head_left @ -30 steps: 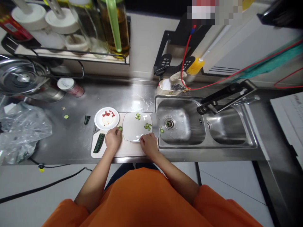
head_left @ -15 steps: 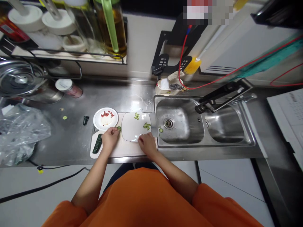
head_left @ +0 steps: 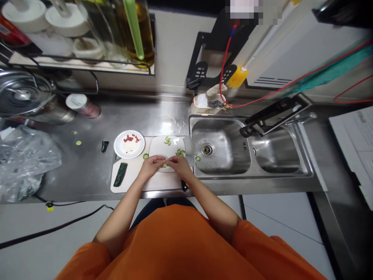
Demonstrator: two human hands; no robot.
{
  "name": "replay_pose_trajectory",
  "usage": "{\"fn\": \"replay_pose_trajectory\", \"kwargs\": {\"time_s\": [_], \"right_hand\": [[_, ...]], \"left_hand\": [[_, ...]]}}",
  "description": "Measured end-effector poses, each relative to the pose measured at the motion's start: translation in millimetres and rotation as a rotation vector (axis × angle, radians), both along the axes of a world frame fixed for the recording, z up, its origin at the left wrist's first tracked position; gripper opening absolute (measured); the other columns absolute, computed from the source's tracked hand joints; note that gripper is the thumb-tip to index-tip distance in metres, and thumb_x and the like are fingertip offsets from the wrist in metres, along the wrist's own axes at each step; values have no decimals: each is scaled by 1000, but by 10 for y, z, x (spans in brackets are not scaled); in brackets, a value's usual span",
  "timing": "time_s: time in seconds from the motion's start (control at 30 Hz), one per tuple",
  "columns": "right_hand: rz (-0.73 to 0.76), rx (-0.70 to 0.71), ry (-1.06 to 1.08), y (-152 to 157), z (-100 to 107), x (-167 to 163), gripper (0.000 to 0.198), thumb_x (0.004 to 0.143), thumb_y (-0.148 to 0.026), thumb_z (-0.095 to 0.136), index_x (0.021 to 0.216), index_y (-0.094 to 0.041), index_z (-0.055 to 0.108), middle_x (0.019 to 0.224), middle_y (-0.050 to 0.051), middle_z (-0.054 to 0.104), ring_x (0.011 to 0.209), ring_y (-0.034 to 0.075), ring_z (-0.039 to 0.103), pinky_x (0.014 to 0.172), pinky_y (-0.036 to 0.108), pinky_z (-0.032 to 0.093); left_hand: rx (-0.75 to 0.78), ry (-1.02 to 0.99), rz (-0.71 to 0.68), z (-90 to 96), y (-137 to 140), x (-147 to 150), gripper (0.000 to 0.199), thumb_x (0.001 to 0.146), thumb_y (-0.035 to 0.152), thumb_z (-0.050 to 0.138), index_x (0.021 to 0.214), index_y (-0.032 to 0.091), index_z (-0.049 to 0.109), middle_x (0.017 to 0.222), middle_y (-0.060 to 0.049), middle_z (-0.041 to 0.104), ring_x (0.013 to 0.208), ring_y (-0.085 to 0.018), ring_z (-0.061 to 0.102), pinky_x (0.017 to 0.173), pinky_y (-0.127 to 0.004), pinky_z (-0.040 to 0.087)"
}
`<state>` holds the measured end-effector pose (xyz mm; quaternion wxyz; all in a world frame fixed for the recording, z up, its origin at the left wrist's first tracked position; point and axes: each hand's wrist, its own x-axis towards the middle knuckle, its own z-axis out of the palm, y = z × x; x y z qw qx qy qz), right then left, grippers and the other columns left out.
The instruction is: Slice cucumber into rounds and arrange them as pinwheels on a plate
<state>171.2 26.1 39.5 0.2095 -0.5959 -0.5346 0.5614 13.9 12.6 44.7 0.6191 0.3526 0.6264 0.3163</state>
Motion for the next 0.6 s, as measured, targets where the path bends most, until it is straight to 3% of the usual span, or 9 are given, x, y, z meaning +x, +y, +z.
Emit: {"fn": "replay_pose_trajectory", "kwargs": {"time_s": [0.13, 0.33, 0.43, 0.6], "right_hand": [[-38, -19, 7, 1, -62, 44, 16, 72, -31, 61, 75, -18, 70, 68, -1, 66, 66, 12, 58, 61, 22, 42], [-109, -11, 109, -23, -102, 56, 17, 70, -31, 60, 74, -18, 68, 70, -1, 66, 68, 13, 58, 66, 24, 43], [-100, -10, 151, -34, -115, 47, 19, 70, -33, 60, 76, -17, 68, 73, 0, 66, 71, 14, 59, 68, 25, 44], [-79, 5, 82, -38, -130, 57, 20, 72, -34, 59, 76, -18, 68, 72, 0, 66, 70, 13, 58, 66, 24, 44]], "left_hand": [[-52, -45, 94, -39, 13, 5, 44, 63, 49, 73, 86, 12, 68, 70, -5, 68, 57, -10, 57, 54, -22, 43], [-350, -102, 114, -34, 6, 15, 39, 78, 49, 60, 86, 11, 63, 62, -5, 64, 44, -7, 52, 39, -16, 28], [-424, -215, 126, -31, 7, 54, 32, 79, 44, 61, 84, 12, 61, 63, -5, 64, 45, -7, 54, 38, -15, 30], [-387, -264, 184, -77, 37, 80, 25, 69, 32, 72, 80, 11, 62, 66, -4, 65, 51, -6, 56, 43, -14, 37]]}}
